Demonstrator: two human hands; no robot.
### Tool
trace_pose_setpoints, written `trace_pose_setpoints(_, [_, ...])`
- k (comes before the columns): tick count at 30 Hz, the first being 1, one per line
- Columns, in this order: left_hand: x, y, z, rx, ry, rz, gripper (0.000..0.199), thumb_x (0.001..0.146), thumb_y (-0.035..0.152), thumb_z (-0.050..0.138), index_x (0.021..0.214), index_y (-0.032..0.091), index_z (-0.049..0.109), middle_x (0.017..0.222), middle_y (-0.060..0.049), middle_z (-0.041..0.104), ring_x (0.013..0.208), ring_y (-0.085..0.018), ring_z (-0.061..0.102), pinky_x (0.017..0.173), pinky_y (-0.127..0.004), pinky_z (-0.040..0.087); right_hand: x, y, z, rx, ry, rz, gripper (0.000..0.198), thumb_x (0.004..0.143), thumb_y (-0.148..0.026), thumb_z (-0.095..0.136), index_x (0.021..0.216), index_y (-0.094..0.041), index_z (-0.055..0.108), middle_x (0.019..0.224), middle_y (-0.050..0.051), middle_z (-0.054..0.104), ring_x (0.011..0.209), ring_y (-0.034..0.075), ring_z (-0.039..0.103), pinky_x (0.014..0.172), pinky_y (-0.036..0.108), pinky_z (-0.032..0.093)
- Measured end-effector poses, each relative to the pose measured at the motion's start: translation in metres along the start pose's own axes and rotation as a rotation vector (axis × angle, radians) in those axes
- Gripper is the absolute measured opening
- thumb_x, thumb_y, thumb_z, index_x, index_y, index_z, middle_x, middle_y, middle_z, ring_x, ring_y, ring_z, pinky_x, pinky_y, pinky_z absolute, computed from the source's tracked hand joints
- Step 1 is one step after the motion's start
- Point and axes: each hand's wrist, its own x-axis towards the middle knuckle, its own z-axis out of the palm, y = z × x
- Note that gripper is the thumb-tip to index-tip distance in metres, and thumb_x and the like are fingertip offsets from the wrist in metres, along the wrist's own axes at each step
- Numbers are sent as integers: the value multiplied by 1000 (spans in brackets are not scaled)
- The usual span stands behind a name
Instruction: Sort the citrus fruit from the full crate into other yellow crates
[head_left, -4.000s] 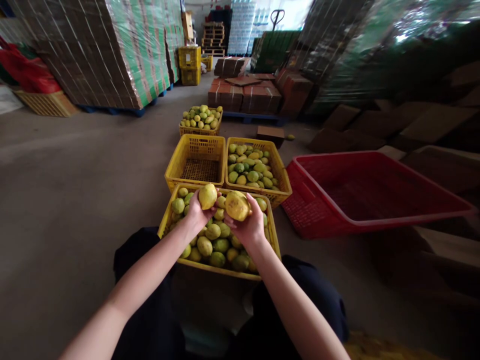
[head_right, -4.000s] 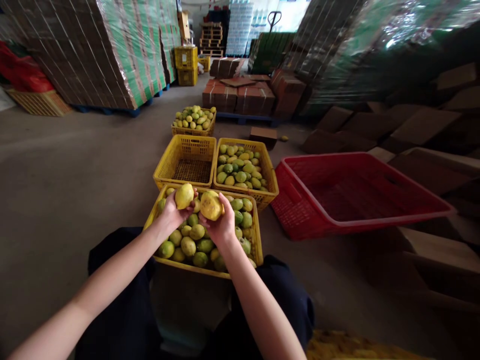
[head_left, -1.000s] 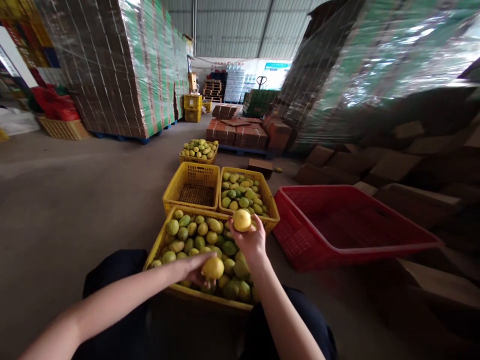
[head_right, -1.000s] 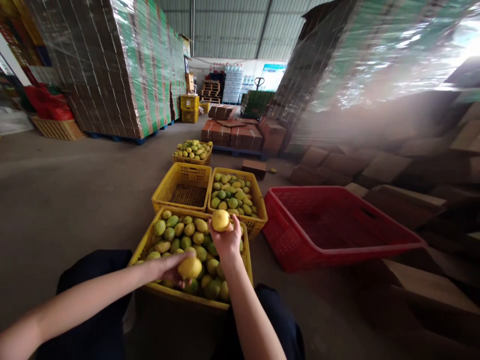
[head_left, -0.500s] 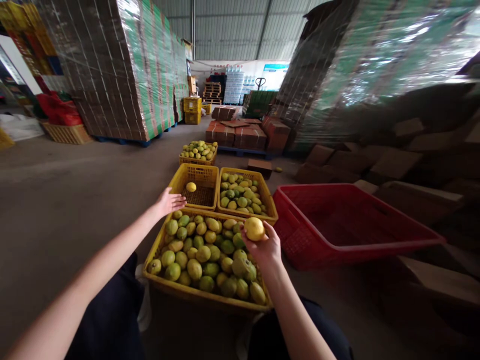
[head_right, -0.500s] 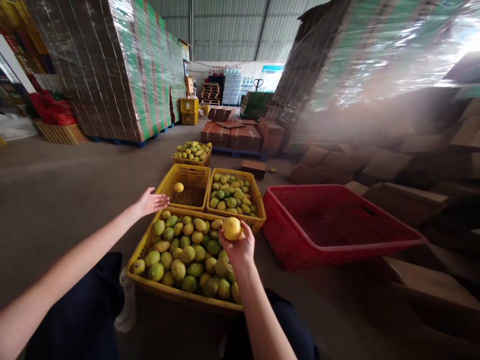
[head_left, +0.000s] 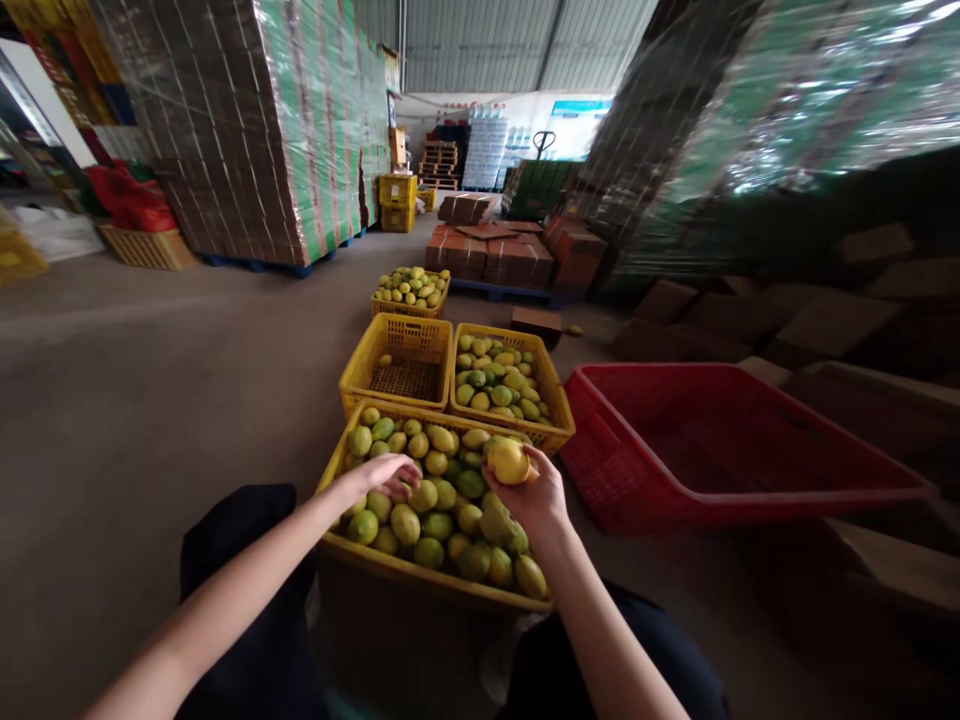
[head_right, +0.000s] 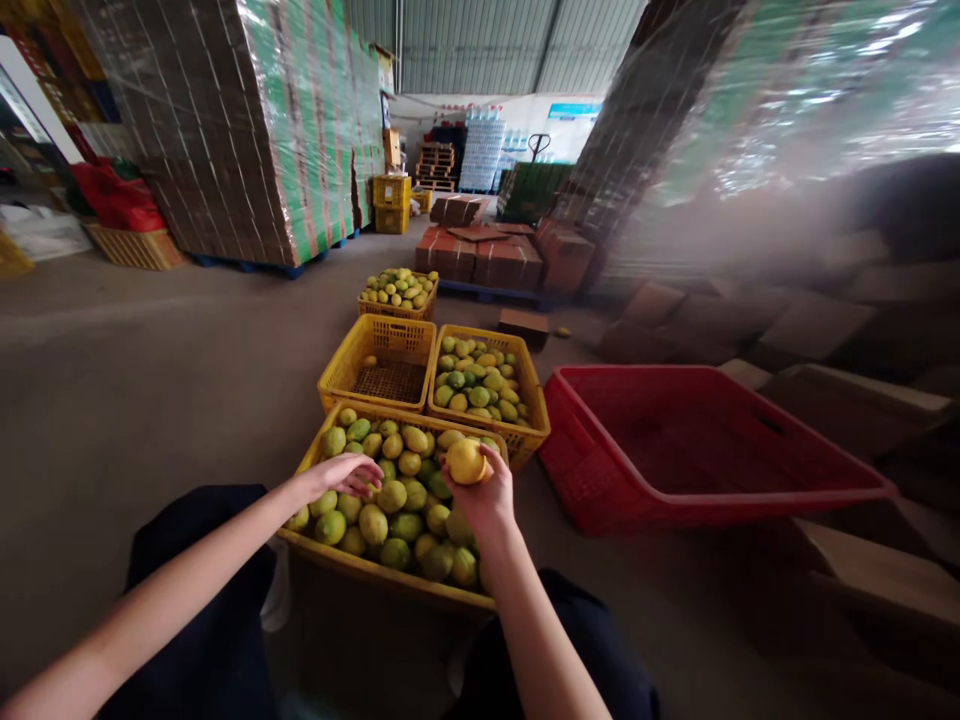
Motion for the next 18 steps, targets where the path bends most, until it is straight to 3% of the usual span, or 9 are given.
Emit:
trace_pose_setpoints(4, [11,-7,-4,72,30,20,13,92,29,72,86,17,69,82,-6,73,65,-18,70,59,-24,49,-6,2,8,-15,74,21,15,88,-23,52,101,-23,59,78,4,69,65,21,68,51,30,58])
trace_pose_setpoints(7, [16,-8,0,285,17,-33,22,97,39,60,97,18,68,100,-7,75,93,-23,75,81,-31,56,-5,4,10,-26,118,39,18,91,-28,46,104,-24,58,81,5,70,70,23,69,52,30,58])
trace_pose_setpoints(11, [10,-4,12,511,-36,-93,32,101,39,43,114,20,66,126,-8,73,120,-27,71,106,-41,50,-3,8,8,-61,135,45,19,92,-29,43,104,-24,57,84,5,69,72,22,68,52,29,57])
trace_pose_setpoints(16, [3,7,21,557,-35,-58,35,105,30,34,114,17,65,129,-11,73,114,-23,72,106,-37,51,12,-14,-4,-173,167,98,19,84,-22,53,103,-23,57,81,6,68,72,24,67,56,33,59])
trace_pose_setpoints(18, [1,11,24,623,-42,-15,39,105,27,30,115,17,66,128,-11,74,110,-22,74,101,-34,54,27,-37,-10,-214,183,12,21,80,-18,55,101,-23,57,81,5,68,71,24,67,58,36,59])
